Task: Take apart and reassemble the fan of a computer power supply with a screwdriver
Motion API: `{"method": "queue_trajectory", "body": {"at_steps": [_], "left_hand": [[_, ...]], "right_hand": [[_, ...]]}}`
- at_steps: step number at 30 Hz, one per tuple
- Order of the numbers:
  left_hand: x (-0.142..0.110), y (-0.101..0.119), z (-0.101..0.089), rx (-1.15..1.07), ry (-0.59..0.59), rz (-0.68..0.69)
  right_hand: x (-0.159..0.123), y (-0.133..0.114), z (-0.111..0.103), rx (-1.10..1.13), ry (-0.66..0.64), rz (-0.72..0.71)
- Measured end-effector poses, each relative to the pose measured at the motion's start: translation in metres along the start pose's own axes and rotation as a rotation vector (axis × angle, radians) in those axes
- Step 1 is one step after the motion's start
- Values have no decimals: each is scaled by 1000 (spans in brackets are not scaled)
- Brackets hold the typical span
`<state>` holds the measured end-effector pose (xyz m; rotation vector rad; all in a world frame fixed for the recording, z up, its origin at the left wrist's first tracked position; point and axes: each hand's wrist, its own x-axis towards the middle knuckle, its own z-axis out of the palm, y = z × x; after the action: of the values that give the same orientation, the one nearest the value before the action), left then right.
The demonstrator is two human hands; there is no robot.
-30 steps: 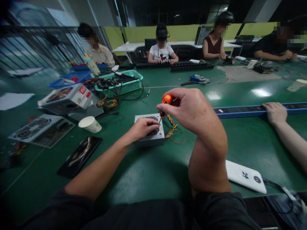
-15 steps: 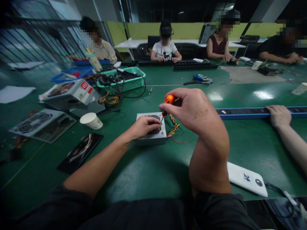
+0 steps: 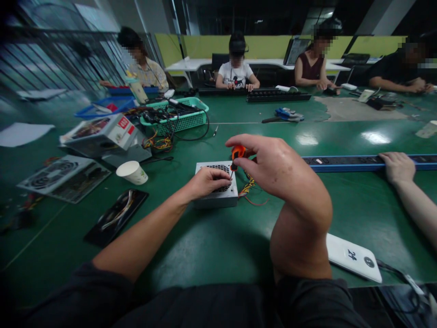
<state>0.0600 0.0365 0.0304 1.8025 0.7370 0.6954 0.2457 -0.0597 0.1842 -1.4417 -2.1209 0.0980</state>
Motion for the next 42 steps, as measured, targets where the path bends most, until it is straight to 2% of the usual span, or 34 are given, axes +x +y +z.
{"method": "queue_trajectory", "body": {"at_steps": [3, 7, 10, 20, 28, 34, 42], "left_hand": [[-1, 2, 0, 97, -37, 68], [-2, 8, -1, 237, -97, 228], [-3, 10, -1, 326, -129, 279], [-7, 10, 0, 490, -136, 251], [-8, 13, 1, 534, -119, 249], [-8, 9, 2, 550, -96, 292], [-7, 6, 3, 542, -87, 274]], "right_hand": [[1, -2, 4, -18, -21, -39], [4, -3, 12, -21, -24, -54], [7, -2, 15, -19, -72, -49], [8, 0, 14, -84, -159, -40], [10, 3, 20, -91, -145, -71], [7, 1, 17, -107, -206, -87], [4, 1, 21, -138, -182, -107]]}}
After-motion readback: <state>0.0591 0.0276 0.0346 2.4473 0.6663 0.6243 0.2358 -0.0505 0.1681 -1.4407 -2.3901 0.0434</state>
